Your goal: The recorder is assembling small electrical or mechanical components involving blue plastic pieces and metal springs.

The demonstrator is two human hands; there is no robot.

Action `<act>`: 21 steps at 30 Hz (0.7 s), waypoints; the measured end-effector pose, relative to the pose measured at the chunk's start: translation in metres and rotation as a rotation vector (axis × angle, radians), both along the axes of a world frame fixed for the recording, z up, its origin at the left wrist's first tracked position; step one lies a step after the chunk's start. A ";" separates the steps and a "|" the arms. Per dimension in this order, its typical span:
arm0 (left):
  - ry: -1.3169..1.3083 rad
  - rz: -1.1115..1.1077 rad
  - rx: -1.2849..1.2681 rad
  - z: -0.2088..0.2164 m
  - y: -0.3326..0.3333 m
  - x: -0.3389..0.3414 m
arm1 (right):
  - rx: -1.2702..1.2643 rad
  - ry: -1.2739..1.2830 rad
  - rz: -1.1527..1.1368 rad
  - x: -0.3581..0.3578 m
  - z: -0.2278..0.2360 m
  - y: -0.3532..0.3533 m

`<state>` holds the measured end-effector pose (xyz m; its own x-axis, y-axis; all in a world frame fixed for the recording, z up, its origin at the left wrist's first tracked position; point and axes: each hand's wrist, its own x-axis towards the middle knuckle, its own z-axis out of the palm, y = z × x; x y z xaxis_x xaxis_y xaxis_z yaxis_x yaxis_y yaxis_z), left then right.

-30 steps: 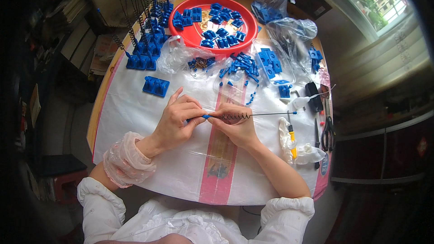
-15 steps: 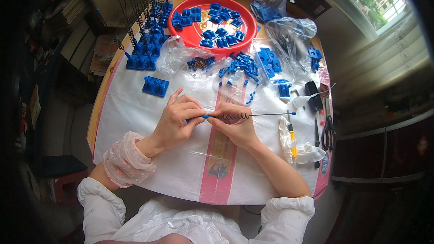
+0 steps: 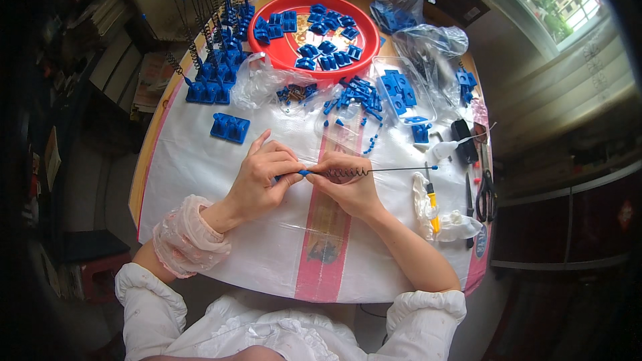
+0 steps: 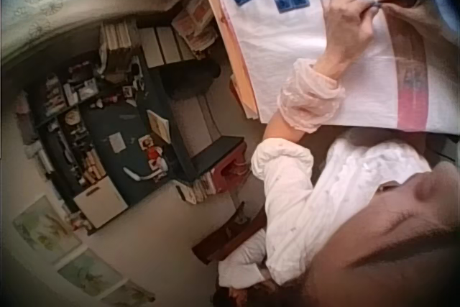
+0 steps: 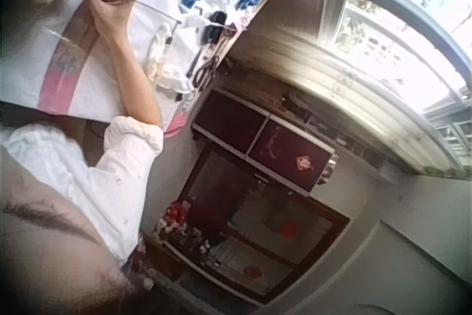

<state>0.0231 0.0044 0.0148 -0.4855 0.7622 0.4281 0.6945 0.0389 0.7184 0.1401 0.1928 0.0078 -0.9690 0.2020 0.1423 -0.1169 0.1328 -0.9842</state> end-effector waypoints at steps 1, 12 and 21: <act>-0.001 0.000 -0.001 0.000 0.000 0.000 | 0.000 0.000 0.001 0.000 0.000 0.000; -0.083 -0.020 -0.041 -0.002 0.001 0.000 | -0.020 0.038 -0.027 -0.002 0.010 -0.004; -0.121 -0.068 -0.078 0.001 0.002 -0.002 | 0.040 0.059 -0.053 -0.001 0.006 -0.002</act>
